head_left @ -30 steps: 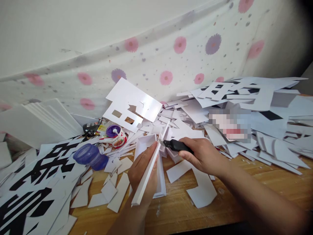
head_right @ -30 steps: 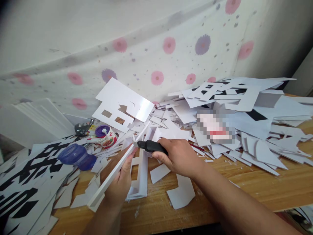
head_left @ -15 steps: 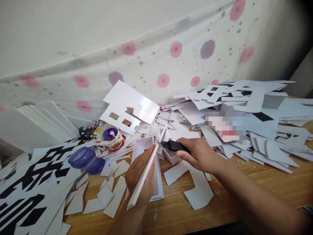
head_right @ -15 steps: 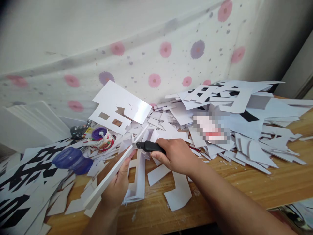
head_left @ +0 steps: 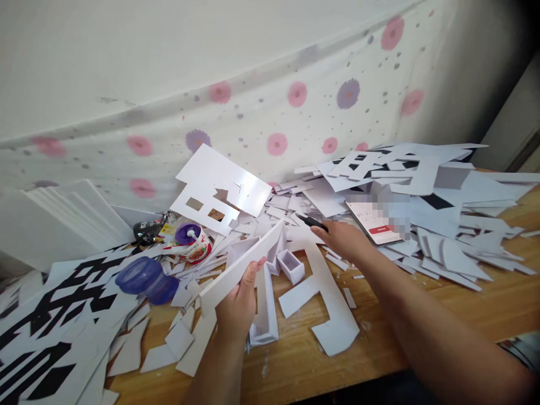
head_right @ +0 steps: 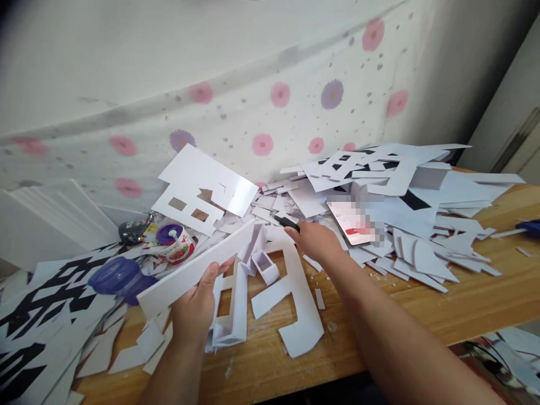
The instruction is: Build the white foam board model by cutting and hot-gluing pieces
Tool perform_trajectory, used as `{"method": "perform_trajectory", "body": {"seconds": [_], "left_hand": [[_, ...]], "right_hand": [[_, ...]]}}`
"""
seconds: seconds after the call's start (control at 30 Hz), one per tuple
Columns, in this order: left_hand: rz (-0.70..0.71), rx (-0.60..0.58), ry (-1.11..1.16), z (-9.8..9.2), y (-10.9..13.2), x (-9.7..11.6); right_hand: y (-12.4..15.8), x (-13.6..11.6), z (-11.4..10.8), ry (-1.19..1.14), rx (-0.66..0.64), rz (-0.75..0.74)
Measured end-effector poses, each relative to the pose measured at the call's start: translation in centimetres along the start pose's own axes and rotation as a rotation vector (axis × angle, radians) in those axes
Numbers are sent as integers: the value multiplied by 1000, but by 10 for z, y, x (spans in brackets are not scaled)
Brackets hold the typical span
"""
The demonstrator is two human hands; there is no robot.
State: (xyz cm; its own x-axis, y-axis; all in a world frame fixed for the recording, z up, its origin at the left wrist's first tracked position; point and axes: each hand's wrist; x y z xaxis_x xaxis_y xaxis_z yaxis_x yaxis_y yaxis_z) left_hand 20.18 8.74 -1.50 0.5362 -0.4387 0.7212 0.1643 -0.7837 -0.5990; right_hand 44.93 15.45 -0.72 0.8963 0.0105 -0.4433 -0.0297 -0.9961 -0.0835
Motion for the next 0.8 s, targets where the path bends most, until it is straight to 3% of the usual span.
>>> {"method": "perform_trajectory", "body": {"seconds": [0.1,0.2,0.4,0.63,0.8], "left_hand": [[-110,25,126,4,1,5],[-148,23,149,4,1,8],[130,95,-199,-4,0,12],[249,-54,-234,-7,-1,18],[287,-31,-292,-9,2,10]], "right_hand": [[7,-5,-7,-10,41,-5],[30,-25,-9,-48,27,-120],[69,-52,-4,-225,-70,-444],[51,-37,-5,-106,-22,-325],[50,-37,-6,-106,-12,-344]]}}
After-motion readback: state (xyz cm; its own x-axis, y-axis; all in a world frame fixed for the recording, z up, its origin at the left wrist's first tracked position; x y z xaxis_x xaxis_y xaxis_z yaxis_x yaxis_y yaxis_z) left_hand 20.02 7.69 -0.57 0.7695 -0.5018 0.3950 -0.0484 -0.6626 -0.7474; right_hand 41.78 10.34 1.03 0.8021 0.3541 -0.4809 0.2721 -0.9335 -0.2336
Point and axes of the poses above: each hand's wrist, its own y-axis away from the middle knuckle, its own z-axis out of the palm, x = y × z, and after that the axes turned 1 degree about z, right-handed
